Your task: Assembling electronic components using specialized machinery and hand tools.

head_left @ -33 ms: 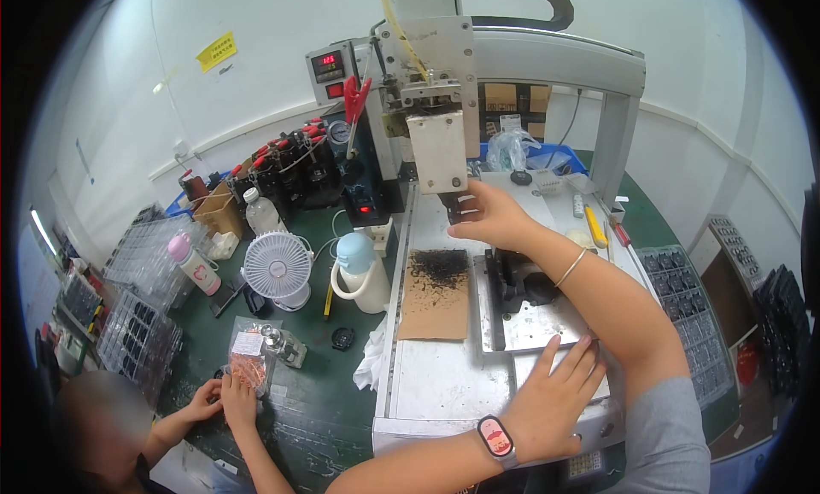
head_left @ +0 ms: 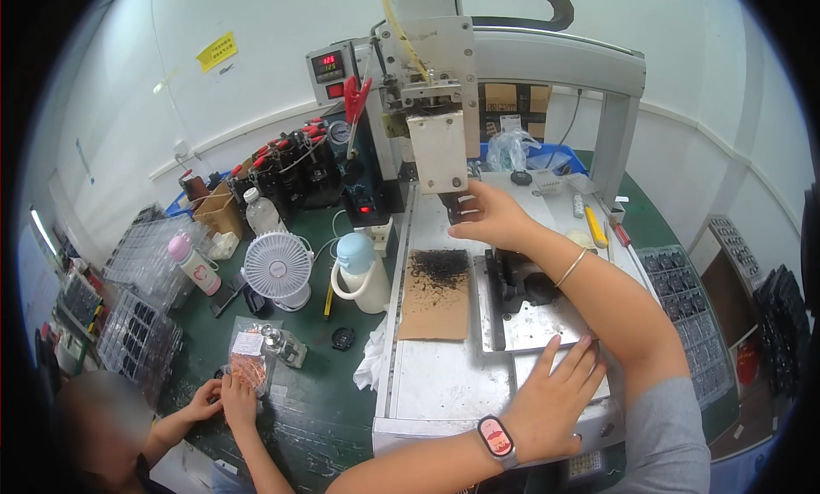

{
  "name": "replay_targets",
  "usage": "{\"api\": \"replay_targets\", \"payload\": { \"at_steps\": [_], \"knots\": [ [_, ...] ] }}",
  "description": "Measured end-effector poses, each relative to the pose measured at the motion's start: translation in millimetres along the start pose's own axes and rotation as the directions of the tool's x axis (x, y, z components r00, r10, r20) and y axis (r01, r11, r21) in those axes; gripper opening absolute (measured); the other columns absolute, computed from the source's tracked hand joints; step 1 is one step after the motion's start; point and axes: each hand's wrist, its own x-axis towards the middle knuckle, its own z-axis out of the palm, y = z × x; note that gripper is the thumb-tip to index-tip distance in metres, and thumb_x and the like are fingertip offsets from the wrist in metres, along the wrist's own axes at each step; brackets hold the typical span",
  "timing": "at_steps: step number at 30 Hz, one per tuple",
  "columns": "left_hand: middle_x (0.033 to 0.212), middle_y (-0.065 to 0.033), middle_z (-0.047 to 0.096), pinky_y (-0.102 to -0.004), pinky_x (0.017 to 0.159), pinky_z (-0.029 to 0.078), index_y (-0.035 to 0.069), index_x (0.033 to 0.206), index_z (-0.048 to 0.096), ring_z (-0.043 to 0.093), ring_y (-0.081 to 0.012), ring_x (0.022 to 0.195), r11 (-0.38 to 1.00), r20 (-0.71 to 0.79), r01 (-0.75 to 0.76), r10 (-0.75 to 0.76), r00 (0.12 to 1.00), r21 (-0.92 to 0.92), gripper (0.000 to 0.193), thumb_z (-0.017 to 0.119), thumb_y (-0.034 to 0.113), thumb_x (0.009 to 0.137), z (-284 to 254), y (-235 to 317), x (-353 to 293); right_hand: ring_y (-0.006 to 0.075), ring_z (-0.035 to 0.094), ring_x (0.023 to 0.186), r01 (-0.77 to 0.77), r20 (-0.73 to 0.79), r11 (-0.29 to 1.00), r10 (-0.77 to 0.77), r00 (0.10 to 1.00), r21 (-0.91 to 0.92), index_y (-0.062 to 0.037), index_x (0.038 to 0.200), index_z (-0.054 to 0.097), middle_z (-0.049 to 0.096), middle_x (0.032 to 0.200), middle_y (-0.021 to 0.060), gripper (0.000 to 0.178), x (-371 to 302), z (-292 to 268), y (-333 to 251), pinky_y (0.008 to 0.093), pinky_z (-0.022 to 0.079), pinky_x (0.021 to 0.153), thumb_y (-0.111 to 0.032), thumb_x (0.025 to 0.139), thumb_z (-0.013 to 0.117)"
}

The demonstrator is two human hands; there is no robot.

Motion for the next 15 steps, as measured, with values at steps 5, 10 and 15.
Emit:
{"api": "replay_targets", "payload": {
  "at_steps": [5,10,15],
  "knots": [
    [0.139,-0.0233,0.032,-0.0530,0.109,0.012,-0.004,0.132,0.035,0.019,-0.0328,0.137,1.000,0.002,0.011,-0.011,1.000,0.009,0.089,0.069,0.037,0.062,-1.8,1.9,-1.4,0.0242,0.056,0.103,0.017,0.017,1.000,-0.017,1.000,-0.010,0.0014,0.127,0.040,0.051,0.117,0.0142,0.066,0.7,1.6,-2.3,0.0343,0.049,0.087,-0.003,0.070,0.072],
    [0.139,-0.0233,0.031,-0.0528,0.109,0.012,-0.004,0.132,0.036,0.018,-0.0328,0.137,1.000,0.000,0.007,-0.007,1.000,0.005,0.088,0.069,0.037,0.062,-0.2,0.7,-0.7,0.0240,0.056,0.102,0.049,0.004,0.997,-0.049,0.999,-0.057,0.0019,0.128,0.039,0.051,0.117,0.0142,0.067,1.0,0.1,1.8,0.0340,0.049,0.087,-0.004,0.070,0.072],
    [0.139,-0.0237,0.031,-0.0528,0.109,0.012,-0.004,0.133,0.036,0.018,-0.0331,0.137,1.000,0.013,0.011,-0.011,1.000,0.001,0.088,0.069,0.037,0.062,-2.2,1.6,-0.9,0.0239,0.057,0.101,0.031,0.008,0.996,-0.031,1.000,-0.079,0.0023,0.127,0.039,0.051,0.117,0.0150,0.068,-0.6,1.6,-2.8,0.0338,0.049,0.086,-0.004,0.069,0.073]
  ]
}}
